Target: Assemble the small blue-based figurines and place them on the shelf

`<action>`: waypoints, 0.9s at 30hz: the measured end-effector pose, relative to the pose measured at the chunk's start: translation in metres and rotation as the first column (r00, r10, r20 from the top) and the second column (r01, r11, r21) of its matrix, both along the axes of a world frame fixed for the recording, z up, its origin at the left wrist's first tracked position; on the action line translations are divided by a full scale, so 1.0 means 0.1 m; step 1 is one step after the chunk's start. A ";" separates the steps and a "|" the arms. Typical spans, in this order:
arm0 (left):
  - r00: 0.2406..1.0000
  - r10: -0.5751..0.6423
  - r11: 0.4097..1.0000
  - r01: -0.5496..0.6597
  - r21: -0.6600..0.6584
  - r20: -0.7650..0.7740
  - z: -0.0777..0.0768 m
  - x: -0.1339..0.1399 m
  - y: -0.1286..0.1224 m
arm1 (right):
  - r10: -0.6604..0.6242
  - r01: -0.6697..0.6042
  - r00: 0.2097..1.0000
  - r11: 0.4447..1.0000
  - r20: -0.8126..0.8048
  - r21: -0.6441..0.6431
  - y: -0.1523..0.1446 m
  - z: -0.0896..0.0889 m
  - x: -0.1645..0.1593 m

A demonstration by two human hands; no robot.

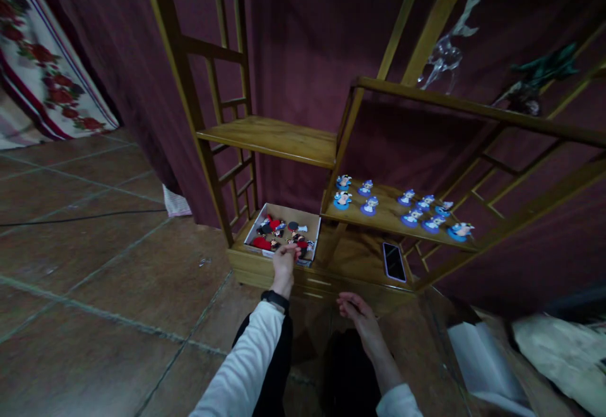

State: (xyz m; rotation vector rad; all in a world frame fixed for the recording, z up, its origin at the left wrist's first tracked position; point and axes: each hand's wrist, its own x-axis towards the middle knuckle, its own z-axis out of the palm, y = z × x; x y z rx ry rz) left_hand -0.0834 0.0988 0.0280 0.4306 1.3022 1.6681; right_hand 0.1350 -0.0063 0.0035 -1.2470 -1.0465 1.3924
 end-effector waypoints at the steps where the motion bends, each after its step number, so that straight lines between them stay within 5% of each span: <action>1: 0.997 0.066 0.997 -0.067 0.025 0.038 0.02 -0.10 0.07 | 0.010 -0.010 1.000 1.000 0.010 0.000 0.03 -0.02 -0.02; 9: 0.940 0.299 0.932 -0.325 0.162 0.166 0.01 -0.61 0.62 | 0.164 -0.184 0.953 0.981 0.255 0.058 0.38 -0.20 -0.43; 20: 0.886 0.257 0.951 -0.302 0.060 0.386 0.20 -0.94 0.80 | 0.121 -0.385 0.714 0.891 0.690 0.243 1.42 0.16 -1.17; 24: 0.859 0.286 0.944 -0.329 0.029 0.423 0.28 -1.09 0.75 | 0.134 -0.451 0.536 0.880 0.833 0.148 1.77 0.13 -1.38; 27: 0.859 0.268 0.948 -0.315 0.038 0.435 0.29 -1.18 0.73 | 0.263 -0.515 0.239 0.851 0.935 -0.107 1.89 0.07 -1.51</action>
